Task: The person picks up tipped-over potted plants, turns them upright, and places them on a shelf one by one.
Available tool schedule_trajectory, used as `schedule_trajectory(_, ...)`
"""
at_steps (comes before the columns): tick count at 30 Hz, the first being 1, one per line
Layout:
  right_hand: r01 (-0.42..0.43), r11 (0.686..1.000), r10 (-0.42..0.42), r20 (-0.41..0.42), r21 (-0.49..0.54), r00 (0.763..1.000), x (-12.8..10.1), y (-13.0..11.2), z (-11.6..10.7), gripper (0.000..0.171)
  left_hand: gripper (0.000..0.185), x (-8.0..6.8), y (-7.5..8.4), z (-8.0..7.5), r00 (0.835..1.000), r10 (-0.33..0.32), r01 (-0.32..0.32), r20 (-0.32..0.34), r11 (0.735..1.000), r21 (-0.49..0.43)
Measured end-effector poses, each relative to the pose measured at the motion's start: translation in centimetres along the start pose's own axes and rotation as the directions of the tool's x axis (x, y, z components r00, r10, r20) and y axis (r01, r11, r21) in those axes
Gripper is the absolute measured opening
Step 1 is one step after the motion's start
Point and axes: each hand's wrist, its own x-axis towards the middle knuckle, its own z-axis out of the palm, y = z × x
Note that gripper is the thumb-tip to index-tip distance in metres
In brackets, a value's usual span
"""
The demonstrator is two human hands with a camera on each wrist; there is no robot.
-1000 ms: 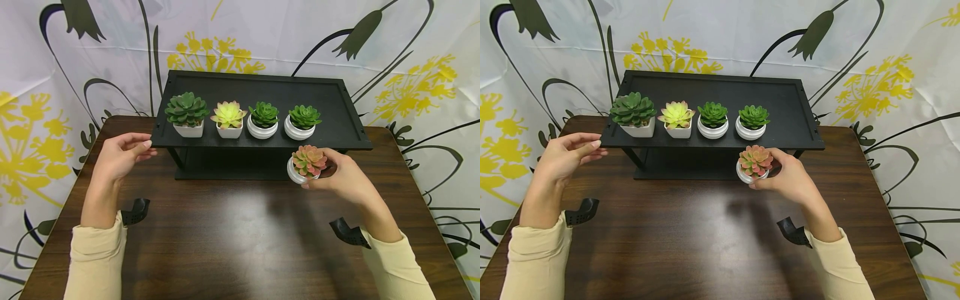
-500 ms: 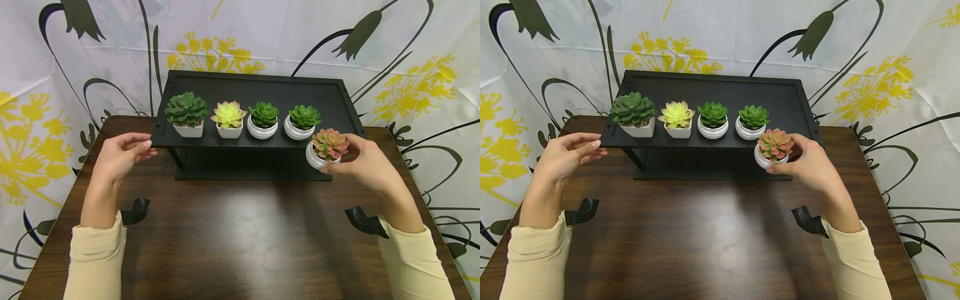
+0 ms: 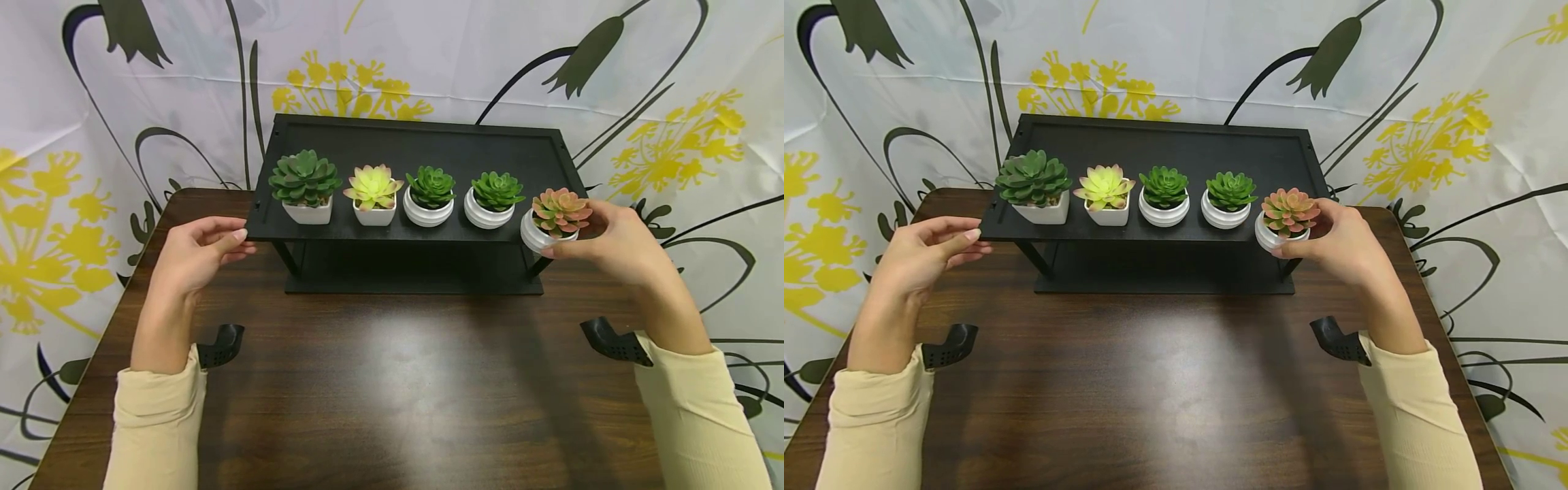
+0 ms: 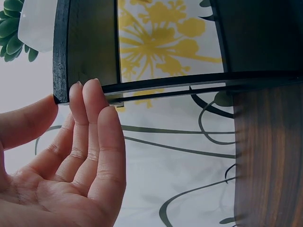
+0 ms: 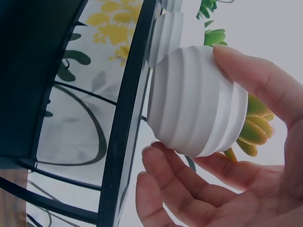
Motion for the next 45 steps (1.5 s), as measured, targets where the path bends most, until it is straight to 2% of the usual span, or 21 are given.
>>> schedule_trajectory(8,-0.068,0.996,0.067,0.012,0.052,0.998,1.0,0.3,-0.4,0.054,0.012,0.0,0.0,0.0,1.0,0.01,-0.01,0.003,1.0,0.004)
schedule_trajectory(15,-0.064,0.997,0.064,-0.005,0.031,0.998,2.0,0.2,-0.3,0.056,0.013,0.0,0.1,0.0,1.0,0.008,-0.008,0.001,1.0,0.012)
schedule_trajectory(20,-0.08,0.996,0.079,0.005,0.033,0.997,2.6,0.2,-0.2,0.061,0.011,0.0,0.1,0.0,1.0,0.006,-0.006,-0.005,0.999,0.054)
schedule_trajectory(25,-0.098,0.995,0.098,0.013,0.028,0.995,3.0,0.2,-0.1,0.067,0.014,0.6,-1.0,-0.4,1.0,0.017,-0.017,-0.002,0.999,0.04)
schedule_trajectory(27,-0.097,0.995,0.096,0.009,0.03,0.995,3.2,0.2,-0.1,0.065,0.02,0.9,-1.5,-0.7,1.0,0.024,-0.024,0.001,0.999,0.033)
schedule_trajectory(28,-0.094,0.995,0.094,0.008,0.029,0.996,3.3,0.2,-0.1,0.064,0.022,1.2,-2.1,-0.9,0.999,0.034,-0.034,0.008,0.999,-0.009)
schedule_trajectory(31,-0.081,0.996,0.081,-0.001,0.022,0.997,3.6,0.2,0.0,0.059,0.025,1.5,-2.5,-1.1,0.999,0.047,-0.048,0.012,0.999,0.006)
schedule_trajectory(34,-0.075,0.997,0.076,-0.006,0.028,0.997,3.8,0.3,0.1,0.058,0.022,1.3,-2.0,-0.9,0.999,0.033,-0.033,0.013,0.999,0.002)
schedule_trajectory(35,-0.076,0.997,0.076,-0.006,0.035,0.997,3.8,0.3,0.2,0.058,0.021,1.0,-1.5,-0.7,1.0,0.024,-0.024,0.007,0.998,0.05)
schedule_trajectory(39,-0.085,0.995,0.085,0.0,0.057,0.996,4.0,0.4,0.3,0.06,0.014,0.4,-0.5,-0.3,1.0,0.005,-0.005,0.005,0.998,0.059)
schedule_trajectory(45,-0.072,0.994,0.072,0.001,0.078,0.997,3.9,0.6,0.4,0.061,0.012,0.0,0.1,0.0,1.0,0.006,-0.006,-0.007,0.997,0.074)
